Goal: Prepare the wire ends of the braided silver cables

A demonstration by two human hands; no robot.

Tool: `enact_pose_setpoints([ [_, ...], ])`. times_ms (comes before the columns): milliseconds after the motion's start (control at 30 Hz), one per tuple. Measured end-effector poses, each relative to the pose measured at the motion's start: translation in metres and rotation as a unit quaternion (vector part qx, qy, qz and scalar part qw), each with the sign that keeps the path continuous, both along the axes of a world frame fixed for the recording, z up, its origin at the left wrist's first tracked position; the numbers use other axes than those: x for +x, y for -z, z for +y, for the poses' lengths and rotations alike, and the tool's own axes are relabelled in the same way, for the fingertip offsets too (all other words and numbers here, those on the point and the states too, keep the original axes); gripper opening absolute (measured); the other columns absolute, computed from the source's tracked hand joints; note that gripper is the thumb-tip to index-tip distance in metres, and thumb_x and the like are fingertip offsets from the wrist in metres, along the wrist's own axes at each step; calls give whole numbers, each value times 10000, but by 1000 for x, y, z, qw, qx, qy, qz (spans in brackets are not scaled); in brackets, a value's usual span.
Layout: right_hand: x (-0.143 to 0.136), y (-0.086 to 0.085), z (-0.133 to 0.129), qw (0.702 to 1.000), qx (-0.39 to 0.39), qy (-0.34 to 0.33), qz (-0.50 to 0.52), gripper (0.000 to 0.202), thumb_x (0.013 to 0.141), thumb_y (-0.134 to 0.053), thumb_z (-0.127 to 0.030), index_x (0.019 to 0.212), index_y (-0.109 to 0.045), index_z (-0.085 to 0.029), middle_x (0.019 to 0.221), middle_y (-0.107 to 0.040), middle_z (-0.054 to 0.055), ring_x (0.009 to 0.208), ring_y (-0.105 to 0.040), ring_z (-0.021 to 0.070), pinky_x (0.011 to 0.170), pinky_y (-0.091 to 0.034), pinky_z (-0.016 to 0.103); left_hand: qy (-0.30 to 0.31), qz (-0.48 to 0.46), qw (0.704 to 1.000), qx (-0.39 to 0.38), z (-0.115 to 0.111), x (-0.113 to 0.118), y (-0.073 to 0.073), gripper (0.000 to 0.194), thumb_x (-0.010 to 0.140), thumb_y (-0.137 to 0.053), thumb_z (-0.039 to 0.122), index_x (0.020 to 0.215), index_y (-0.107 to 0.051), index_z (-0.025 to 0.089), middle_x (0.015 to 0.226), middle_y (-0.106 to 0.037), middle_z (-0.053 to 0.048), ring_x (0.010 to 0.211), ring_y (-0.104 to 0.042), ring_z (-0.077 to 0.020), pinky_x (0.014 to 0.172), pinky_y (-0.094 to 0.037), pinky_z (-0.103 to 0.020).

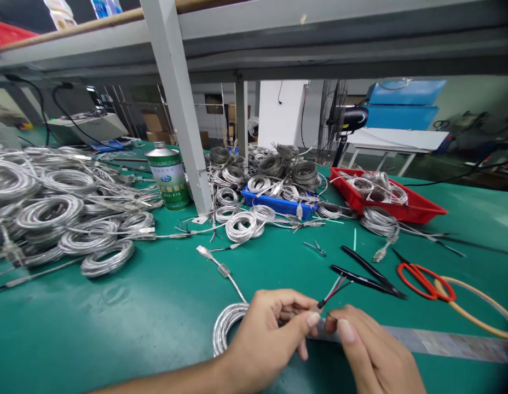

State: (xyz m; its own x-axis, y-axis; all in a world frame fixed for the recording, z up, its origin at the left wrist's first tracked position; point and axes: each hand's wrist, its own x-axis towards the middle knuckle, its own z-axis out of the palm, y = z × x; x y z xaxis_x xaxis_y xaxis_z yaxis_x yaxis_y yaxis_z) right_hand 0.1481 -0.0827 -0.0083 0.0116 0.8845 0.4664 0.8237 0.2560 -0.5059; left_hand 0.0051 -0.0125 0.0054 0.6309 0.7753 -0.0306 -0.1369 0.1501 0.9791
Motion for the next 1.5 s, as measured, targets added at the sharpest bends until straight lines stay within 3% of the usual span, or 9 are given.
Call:
enact_pose_setpoints([
  [367, 0, 1, 0, 998, 11, -1, -59, 234, 895, -330, -250, 752, -514, -232, 622, -555, -6, 559, -515, 157, 511, -377, 252, 1, 7, 1000, -1, -1, -1, -1, 186, 761, -585, 230, 848, -633, 73, 622, -583, -17, 431, -454, -43, 434, -373, -170],
  [1100, 7, 1, 2, 988, 58, 6, -142, 200, 876, -380, -271, 818, -563, -212, 697, -642, 32, 585, -587, 176, 514, -435, 268, 1, 16, 1000, 11, -2, -1, -2, 186, 755, -582, 203, 848, -669, 67, 615, -558, -12, 431, -446, -44, 439, -353, -176],
  [1500, 6, 0, 2, 987, 64, 13, -145, 230, 879, -367, -274, 802, -574, -209, 662, -627, 19, 563, -581, 164, 510, -432, 260, 2, 9, 1000, 14, -2, 0, 0, 179, 754, -585, 208, 855, -684, 97, 616, -570, -9, 424, -450, -46, 437, -360, -179],
])
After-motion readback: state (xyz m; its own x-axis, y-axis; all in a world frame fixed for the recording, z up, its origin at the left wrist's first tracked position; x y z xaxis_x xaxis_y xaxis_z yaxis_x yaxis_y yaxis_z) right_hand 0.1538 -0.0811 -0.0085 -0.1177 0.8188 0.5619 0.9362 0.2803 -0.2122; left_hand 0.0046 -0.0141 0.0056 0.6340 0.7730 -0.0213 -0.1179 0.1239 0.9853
